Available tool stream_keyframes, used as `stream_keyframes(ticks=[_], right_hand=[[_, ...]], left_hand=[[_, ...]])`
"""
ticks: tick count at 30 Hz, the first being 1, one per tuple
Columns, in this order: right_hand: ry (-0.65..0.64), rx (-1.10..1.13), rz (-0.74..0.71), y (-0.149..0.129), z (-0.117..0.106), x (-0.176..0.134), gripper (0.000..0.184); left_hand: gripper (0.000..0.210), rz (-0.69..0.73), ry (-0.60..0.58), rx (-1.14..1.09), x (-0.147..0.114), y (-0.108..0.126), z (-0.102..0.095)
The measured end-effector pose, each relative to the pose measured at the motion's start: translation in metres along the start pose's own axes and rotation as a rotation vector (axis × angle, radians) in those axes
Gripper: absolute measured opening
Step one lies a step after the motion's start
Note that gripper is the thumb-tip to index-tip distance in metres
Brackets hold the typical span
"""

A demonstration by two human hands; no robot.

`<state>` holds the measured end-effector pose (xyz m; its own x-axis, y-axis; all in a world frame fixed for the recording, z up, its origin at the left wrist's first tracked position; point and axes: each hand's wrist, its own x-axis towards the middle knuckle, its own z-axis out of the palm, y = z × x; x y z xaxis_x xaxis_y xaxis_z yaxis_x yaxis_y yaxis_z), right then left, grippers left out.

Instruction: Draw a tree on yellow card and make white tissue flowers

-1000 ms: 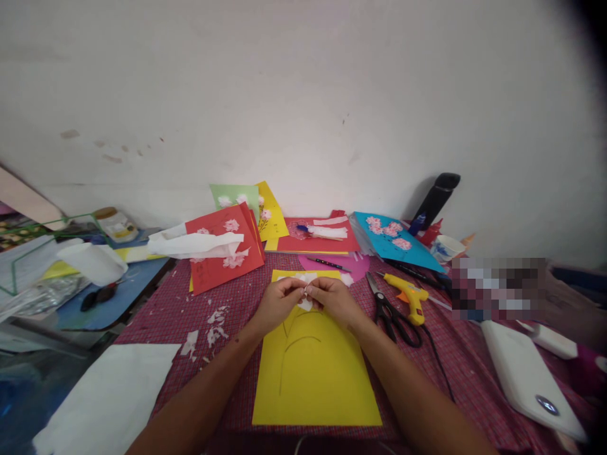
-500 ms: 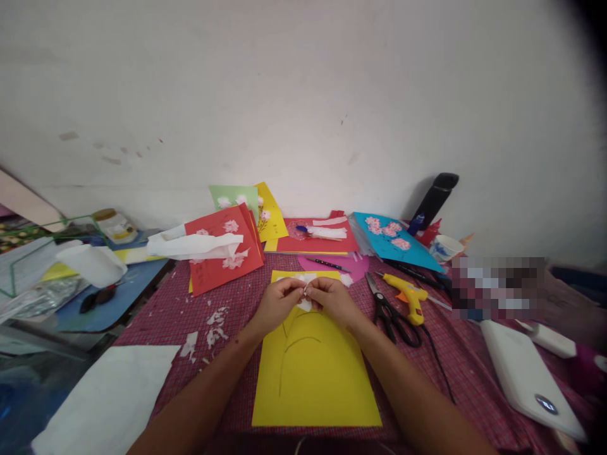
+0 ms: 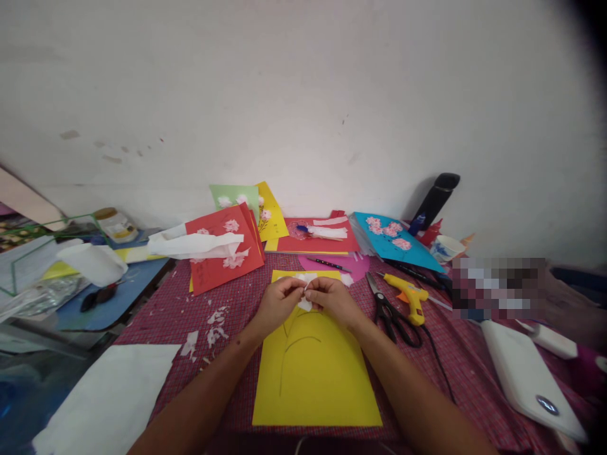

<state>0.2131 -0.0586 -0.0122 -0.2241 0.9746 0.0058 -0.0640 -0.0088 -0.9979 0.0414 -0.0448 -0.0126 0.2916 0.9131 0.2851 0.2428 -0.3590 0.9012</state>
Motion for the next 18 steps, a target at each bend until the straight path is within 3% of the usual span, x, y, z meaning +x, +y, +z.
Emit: stream_keyframes(ticks=[7, 18], right_hand=[[0.012, -0.034, 0.003, 0.0004, 0.0001, -0.0003, 0.018], [0.002, -0.047, -0.004, 0.0001, -0.0006, -0.0007, 0.017]], left_hand=[[0.017, 0.116, -0.003, 0.096, -0.0011, 0.0034, -0.0018], [0.017, 0.147, 0.007, 0.139, -0.0008, 0.0063, -0.0025]])
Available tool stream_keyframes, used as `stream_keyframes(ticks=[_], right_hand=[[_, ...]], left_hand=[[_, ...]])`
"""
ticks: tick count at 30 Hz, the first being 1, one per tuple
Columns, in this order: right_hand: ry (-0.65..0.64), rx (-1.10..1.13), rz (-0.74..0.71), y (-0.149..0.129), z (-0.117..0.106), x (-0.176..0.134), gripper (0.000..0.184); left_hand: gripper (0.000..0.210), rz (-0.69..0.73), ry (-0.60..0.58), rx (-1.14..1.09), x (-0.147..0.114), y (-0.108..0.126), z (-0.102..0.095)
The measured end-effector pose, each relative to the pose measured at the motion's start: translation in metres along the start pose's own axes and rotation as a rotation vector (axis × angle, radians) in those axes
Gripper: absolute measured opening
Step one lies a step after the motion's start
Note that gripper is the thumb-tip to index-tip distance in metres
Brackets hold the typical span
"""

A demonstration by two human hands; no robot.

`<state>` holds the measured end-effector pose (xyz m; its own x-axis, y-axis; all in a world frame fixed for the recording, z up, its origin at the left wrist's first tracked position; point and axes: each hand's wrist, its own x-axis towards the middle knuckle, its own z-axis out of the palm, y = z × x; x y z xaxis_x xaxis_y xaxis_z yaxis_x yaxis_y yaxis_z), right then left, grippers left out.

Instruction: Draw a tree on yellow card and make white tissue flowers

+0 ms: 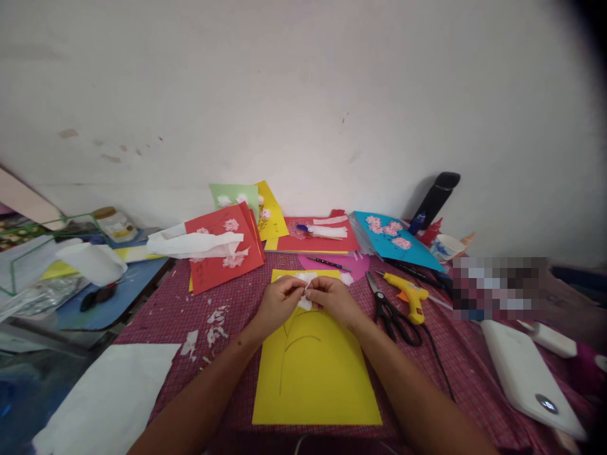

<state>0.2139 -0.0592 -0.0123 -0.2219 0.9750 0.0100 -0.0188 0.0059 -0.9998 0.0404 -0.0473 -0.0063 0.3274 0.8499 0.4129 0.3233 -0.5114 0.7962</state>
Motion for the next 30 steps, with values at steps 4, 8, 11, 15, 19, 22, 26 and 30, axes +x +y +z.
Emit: stream_keyframes(ticks=[4, 8, 11, 15, 19, 22, 26, 30], right_hand=[[-0.002, 0.004, -0.002, 0.0017, -0.0008, 0.0012, 0.018], [0.000, -0.009, 0.004, 0.0017, -0.0009, 0.0011, 0.019], [0.010, -0.022, 0.013, -0.0004, -0.0003, 0.0003, 0.021], [0.024, -0.037, 0.016, -0.0039, 0.0012, -0.0006, 0.025], [0.034, -0.053, 0.022, -0.0046, 0.0018, -0.0005, 0.027], [0.037, -0.049, 0.017, -0.0029, 0.0011, -0.0001, 0.026], [0.034, -0.032, 0.016, 0.0000, 0.0004, 0.0008, 0.024], [0.040, -0.020, 0.017, 0.0006, 0.0012, 0.0016, 0.025]], left_hand=[[0.016, -0.001, -0.005, -0.003, -0.0007, -0.0015, 0.0007], [0.016, -0.010, -0.006, -0.012, -0.0010, -0.0023, 0.0009], [0.016, -0.020, -0.014, -0.026, -0.0009, -0.0018, 0.0006], [0.016, -0.031, -0.030, -0.043, -0.0006, 0.0005, -0.0002], [0.016, -0.027, -0.026, -0.049, -0.0006, 0.0022, -0.0005], [0.017, -0.011, -0.031, -0.062, -0.0006, 0.0023, -0.0005], [0.018, 0.001, -0.044, -0.082, -0.0004, 0.0011, -0.0001], [0.017, -0.003, -0.036, -0.076, -0.0006, -0.0004, 0.0006]])
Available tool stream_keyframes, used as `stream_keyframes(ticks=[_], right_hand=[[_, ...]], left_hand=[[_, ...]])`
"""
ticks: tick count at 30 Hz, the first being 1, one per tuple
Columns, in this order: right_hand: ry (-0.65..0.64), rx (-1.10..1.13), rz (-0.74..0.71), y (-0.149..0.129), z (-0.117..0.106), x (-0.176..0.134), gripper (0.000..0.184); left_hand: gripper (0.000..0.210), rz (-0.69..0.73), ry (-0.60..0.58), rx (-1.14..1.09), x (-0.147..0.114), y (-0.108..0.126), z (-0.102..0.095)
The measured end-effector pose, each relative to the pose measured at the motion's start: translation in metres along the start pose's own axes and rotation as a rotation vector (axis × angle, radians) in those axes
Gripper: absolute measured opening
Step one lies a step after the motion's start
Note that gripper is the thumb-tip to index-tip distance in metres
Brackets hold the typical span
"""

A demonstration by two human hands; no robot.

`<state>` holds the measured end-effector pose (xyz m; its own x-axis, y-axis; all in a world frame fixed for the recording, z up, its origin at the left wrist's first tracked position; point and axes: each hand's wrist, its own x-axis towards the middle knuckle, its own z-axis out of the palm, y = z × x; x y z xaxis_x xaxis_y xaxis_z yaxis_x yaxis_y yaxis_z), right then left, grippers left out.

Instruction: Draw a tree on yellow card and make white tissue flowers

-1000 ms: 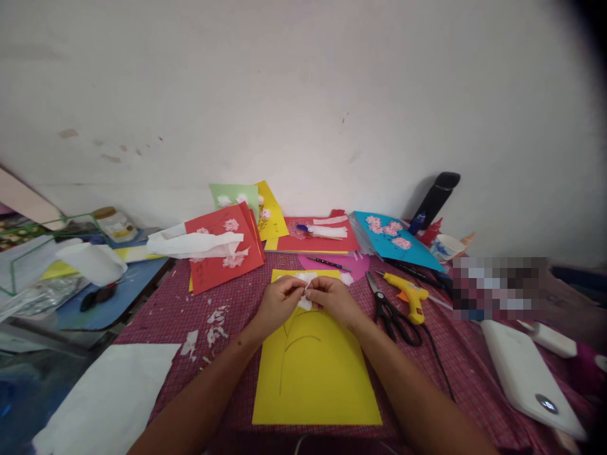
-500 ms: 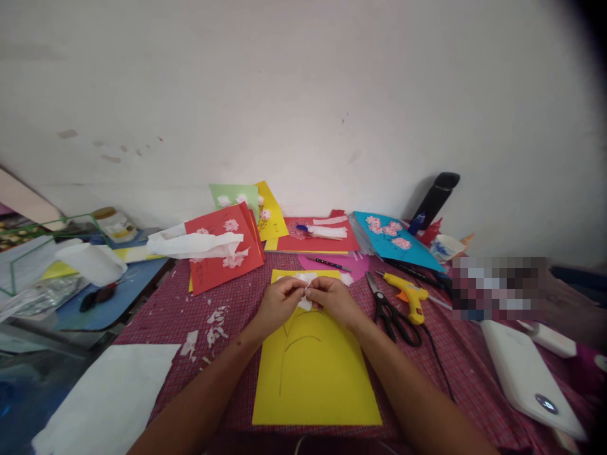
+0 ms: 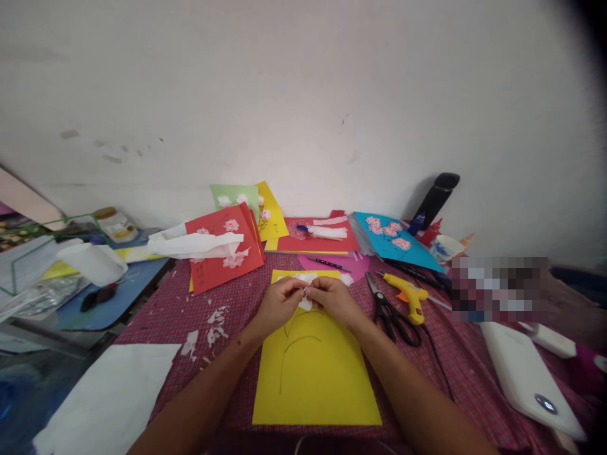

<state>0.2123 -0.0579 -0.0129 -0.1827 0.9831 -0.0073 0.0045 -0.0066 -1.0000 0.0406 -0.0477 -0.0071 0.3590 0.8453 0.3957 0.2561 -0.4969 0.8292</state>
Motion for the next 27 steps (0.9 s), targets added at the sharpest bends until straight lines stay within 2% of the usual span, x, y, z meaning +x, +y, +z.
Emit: stream_keyframes(ticks=[27], right_hand=[[0.002, 0.026, 0.004, -0.0016, -0.0005, -0.0006, 0.023]], left_hand=[[0.022, -0.045, -0.028, -0.025, -0.0002, 0.0003, -0.0023]])
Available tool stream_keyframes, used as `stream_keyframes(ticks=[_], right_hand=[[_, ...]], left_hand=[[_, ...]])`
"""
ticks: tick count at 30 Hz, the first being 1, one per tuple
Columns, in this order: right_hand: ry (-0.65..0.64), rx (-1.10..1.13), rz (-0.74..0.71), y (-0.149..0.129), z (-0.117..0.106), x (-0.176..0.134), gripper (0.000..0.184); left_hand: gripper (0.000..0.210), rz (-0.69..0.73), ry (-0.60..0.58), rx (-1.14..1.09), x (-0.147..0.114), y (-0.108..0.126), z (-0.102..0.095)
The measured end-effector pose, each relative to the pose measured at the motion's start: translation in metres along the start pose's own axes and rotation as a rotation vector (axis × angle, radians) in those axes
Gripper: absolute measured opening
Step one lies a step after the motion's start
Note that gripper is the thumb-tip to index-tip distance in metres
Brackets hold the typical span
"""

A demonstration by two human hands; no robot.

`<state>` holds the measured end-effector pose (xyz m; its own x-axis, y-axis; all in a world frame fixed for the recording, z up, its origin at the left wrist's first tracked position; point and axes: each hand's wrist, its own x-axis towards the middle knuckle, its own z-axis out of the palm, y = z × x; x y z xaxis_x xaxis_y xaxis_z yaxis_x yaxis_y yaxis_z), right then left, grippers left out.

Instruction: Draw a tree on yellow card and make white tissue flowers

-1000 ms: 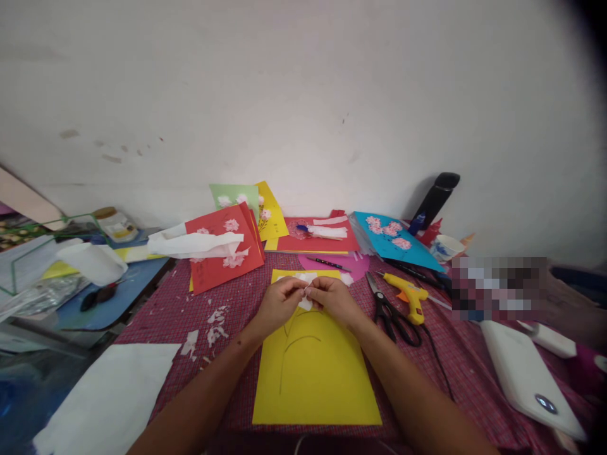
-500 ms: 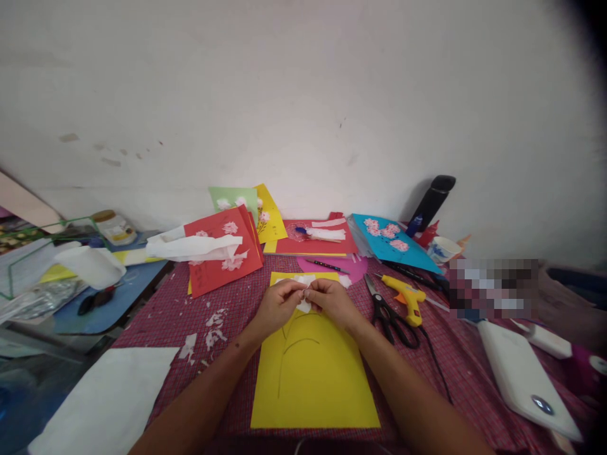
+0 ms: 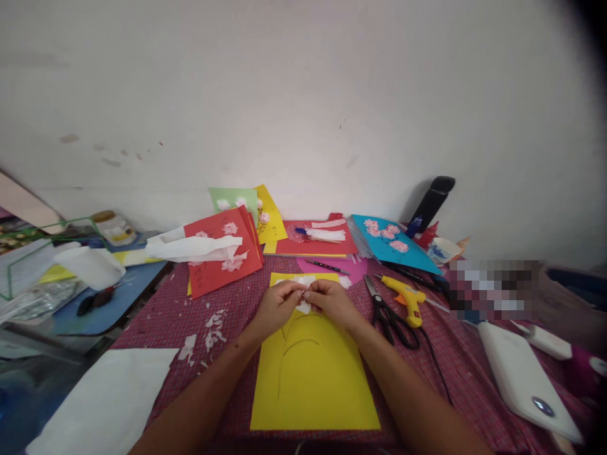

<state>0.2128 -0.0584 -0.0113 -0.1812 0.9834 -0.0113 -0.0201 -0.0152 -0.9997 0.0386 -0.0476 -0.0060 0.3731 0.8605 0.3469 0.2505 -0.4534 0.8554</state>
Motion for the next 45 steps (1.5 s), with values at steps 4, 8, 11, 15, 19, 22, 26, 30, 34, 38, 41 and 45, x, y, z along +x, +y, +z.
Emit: stream_keyframes(ticks=[4, 8, 11, 15, 19, 22, 26, 30, 34, 38, 41, 45], right_hand=[[0.007, -0.019, -0.006, 0.001, -0.001, 0.001, 0.025], [0.053, 0.032, -0.047, 0.006, -0.002, 0.004, 0.021], [0.078, 0.086, -0.105, 0.006, -0.004, 0.005, 0.030], [0.046, 0.034, -0.106, 0.000, -0.004, 0.002, 0.019], [0.100, -0.038, -0.092, -0.004, -0.004, 0.000, 0.019], [0.129, -0.056, -0.088, -0.003, -0.005, 0.001, 0.021], [0.107, -0.069, -0.087, -0.001, -0.004, 0.000, 0.028], [0.092, -0.085, -0.090, 0.000, -0.004, 0.000, 0.029], [0.070, -0.062, -0.099, 0.003, -0.005, 0.001, 0.029], [0.066, -0.032, -0.086, 0.002, -0.005, 0.002, 0.026], [0.061, -0.037, -0.074, -0.001, -0.006, 0.001, 0.026], [0.060, -0.046, -0.069, -0.005, -0.006, -0.001, 0.026]], left_hand=[[0.021, -0.035, 0.012, -0.023, 0.000, -0.001, 0.001], [0.021, -0.172, 0.018, -0.211, 0.001, -0.004, 0.003], [0.022, -0.271, 0.016, -0.349, 0.002, -0.004, 0.004], [0.021, -0.323, -0.014, -0.457, 0.002, -0.004, 0.004], [0.021, -0.354, -0.027, -0.522, 0.003, -0.004, 0.004], [0.021, -0.323, 0.009, -0.476, 0.003, -0.001, 0.003], [0.041, -0.347, 0.026, -0.371, 0.002, 0.005, 0.001], [0.038, -0.354, -0.003, -0.337, 0.003, 0.006, 0.001], [0.034, -0.383, -0.008, -0.420, 0.004, 0.002, 0.003], [0.031, -0.401, 0.005, -0.476, 0.004, -0.002, 0.003], [0.029, -0.427, 0.020, -0.513, 0.004, -0.002, 0.002], [0.030, -0.439, 0.016, -0.546, 0.004, -0.002, 0.002]])
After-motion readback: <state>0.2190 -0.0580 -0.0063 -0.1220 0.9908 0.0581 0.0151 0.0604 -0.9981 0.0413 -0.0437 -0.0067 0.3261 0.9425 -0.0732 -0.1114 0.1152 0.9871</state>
